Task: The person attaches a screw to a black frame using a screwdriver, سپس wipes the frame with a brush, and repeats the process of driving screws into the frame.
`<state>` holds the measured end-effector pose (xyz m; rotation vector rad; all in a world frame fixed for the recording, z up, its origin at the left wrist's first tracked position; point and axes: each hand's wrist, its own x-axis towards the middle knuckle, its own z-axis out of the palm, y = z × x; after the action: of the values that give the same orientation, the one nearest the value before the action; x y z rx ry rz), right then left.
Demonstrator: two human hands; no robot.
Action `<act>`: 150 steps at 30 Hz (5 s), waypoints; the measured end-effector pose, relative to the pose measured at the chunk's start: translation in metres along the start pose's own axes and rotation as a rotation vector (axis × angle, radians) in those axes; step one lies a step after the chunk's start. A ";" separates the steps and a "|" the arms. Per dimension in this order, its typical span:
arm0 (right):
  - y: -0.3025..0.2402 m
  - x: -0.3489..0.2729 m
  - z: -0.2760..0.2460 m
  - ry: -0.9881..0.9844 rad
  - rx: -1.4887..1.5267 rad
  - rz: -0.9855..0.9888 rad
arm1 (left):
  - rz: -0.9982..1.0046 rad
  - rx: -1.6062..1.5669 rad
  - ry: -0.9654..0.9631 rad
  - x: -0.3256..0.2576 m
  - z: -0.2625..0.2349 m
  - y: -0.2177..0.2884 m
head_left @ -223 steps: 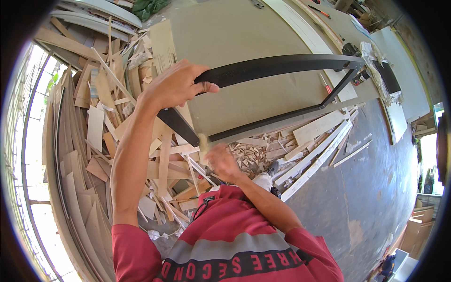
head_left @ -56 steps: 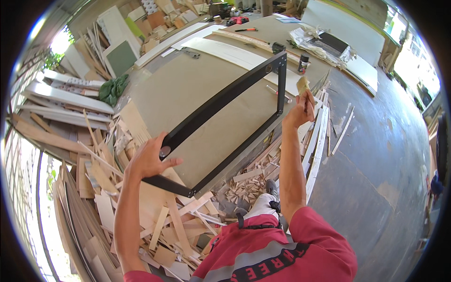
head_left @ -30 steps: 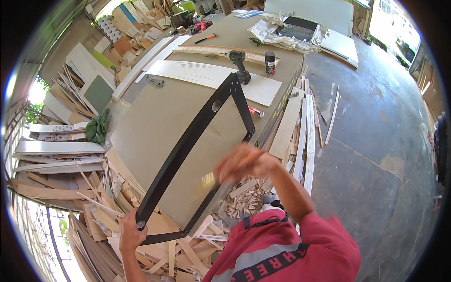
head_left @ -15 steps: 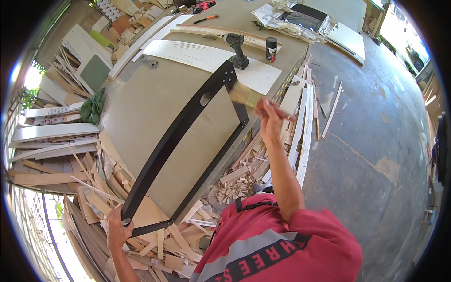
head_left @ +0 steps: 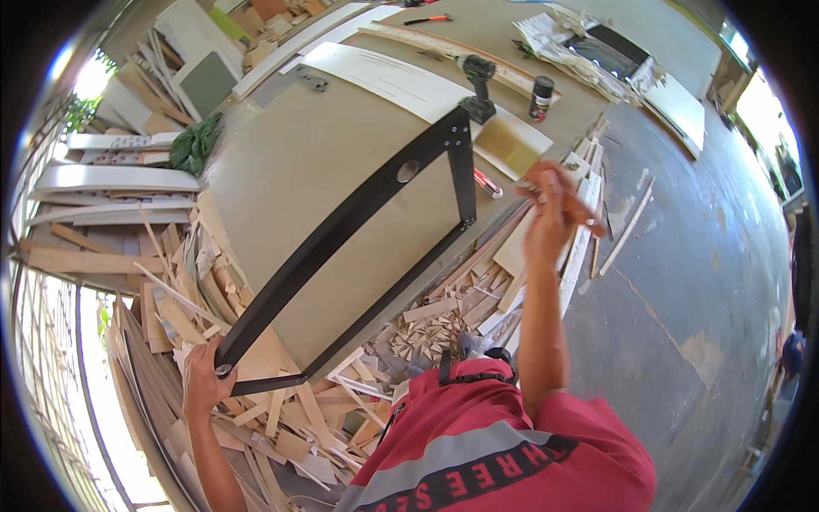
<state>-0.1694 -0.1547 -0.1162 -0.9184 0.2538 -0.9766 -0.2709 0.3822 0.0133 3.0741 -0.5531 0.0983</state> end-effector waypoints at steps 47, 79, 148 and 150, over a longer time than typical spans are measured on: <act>-0.084 -0.416 0.240 -1.606 0.283 -0.216 | -0.383 -1.850 0.631 -0.077 0.100 -0.011; 0.046 -0.424 0.091 -0.521 0.338 1.423 | 0.071 -1.524 0.583 -0.047 0.076 -0.047; 0.117 -0.060 -0.121 -0.571 -0.829 -0.417 | 0.207 -0.270 0.176 0.132 0.002 0.150; 0.127 -0.057 -0.132 -0.328 -1.069 -0.486 | 0.203 -0.156 0.187 0.153 0.015 0.177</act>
<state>-0.1998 -0.1524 -0.3061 -2.1723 0.2774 -1.1012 -0.1884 0.1625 0.0095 2.8112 -0.8159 0.3251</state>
